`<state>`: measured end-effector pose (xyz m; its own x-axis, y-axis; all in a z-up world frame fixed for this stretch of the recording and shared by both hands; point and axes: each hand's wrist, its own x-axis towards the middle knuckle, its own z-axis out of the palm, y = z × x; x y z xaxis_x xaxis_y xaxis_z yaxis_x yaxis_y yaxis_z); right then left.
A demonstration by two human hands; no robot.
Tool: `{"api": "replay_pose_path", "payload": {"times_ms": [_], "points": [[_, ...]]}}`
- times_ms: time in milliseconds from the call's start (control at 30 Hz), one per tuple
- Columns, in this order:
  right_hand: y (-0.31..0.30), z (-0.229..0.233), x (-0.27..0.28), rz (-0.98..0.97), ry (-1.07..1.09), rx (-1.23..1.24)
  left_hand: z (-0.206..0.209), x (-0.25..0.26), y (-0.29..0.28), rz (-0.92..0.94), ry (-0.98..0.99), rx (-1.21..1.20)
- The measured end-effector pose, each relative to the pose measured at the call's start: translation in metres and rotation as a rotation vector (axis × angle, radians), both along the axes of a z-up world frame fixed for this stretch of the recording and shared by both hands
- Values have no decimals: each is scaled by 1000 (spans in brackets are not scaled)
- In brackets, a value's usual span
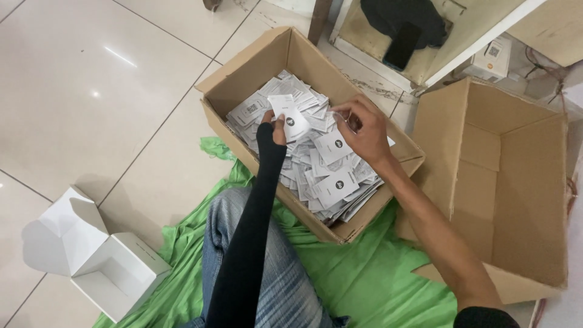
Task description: The person packs small electronic items or accessories into white cardboard boxes and includes an instruction leaflet with each.
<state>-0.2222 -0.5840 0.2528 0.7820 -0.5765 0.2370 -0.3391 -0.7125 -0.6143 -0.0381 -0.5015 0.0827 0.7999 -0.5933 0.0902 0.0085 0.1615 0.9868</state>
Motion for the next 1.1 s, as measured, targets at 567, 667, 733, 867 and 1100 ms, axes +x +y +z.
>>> {"api": "replay_pose_path", "payload": {"times_ms": [567, 667, 733, 867, 1100], "points": [[-3, -69, -29, 112, 564, -158, 36, -3, 5, -63, 28, -87], [-8, -65, -29, 111, 427, -134, 50, -5, 14, -43, 63, -18], [-1, -40, -24, 78, 389, -101, 53, -7, 17, -26, 88, 27], [20, -2, -2, -67, -33, 165, 58, -9, 21, -84, 239, -377], [83, -2, 51, 230, -381, 340, 85, -16, 102, -12, 691, -537]]}}
